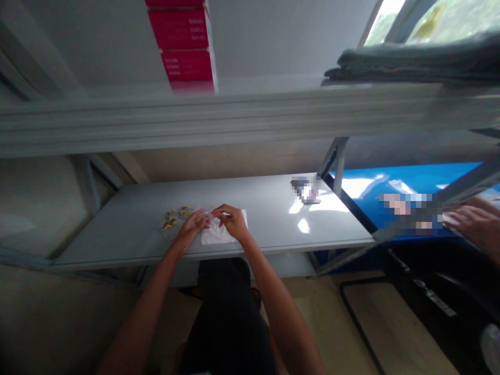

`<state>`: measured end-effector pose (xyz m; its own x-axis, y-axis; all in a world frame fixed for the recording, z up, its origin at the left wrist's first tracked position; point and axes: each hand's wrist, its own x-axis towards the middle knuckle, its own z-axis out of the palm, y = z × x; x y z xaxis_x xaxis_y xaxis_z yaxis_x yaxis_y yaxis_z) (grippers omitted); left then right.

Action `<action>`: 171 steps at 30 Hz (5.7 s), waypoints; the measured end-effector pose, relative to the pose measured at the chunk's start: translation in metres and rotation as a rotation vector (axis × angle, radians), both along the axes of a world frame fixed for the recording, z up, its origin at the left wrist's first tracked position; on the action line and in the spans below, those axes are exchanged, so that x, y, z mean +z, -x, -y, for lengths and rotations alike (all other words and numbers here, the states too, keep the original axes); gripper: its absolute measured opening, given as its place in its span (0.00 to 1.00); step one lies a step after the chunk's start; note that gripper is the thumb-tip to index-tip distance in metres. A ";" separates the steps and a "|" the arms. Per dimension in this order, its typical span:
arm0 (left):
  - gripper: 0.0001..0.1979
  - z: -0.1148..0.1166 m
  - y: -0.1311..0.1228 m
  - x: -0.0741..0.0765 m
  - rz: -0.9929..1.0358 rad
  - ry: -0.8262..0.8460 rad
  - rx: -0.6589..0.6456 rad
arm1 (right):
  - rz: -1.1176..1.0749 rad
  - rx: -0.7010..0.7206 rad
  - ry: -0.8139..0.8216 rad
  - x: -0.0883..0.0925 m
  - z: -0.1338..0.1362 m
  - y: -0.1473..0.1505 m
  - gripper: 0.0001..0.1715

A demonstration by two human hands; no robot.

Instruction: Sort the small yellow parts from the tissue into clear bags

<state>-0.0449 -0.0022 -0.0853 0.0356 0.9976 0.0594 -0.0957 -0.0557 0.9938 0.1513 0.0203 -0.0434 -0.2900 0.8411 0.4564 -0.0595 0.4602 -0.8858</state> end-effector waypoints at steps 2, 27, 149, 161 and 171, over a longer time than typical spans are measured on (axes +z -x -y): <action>0.30 -0.001 -0.003 0.002 0.043 0.011 -0.046 | -0.013 0.002 -0.046 0.001 -0.002 -0.004 0.17; 0.17 -0.017 -0.001 0.011 -0.471 -0.274 0.126 | 0.087 -0.218 0.093 -0.048 -0.007 -0.026 0.31; 0.15 0.025 0.033 -0.002 -0.408 -0.357 0.458 | 0.203 -0.107 -0.189 -0.043 0.022 0.069 0.23; 0.23 0.008 0.011 0.012 -0.041 -0.171 0.212 | 0.022 0.008 -0.016 -0.007 -0.010 0.008 0.12; 0.18 -0.009 -0.015 0.017 -0.345 -0.184 0.105 | 0.170 -0.198 0.000 -0.045 -0.013 -0.033 0.13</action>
<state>-0.0304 0.0063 -0.0684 -0.0173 0.9707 0.2398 0.2578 -0.2274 0.9391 0.1847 0.0332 -0.0888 -0.1926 0.8893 0.4148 0.1812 0.4477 -0.8756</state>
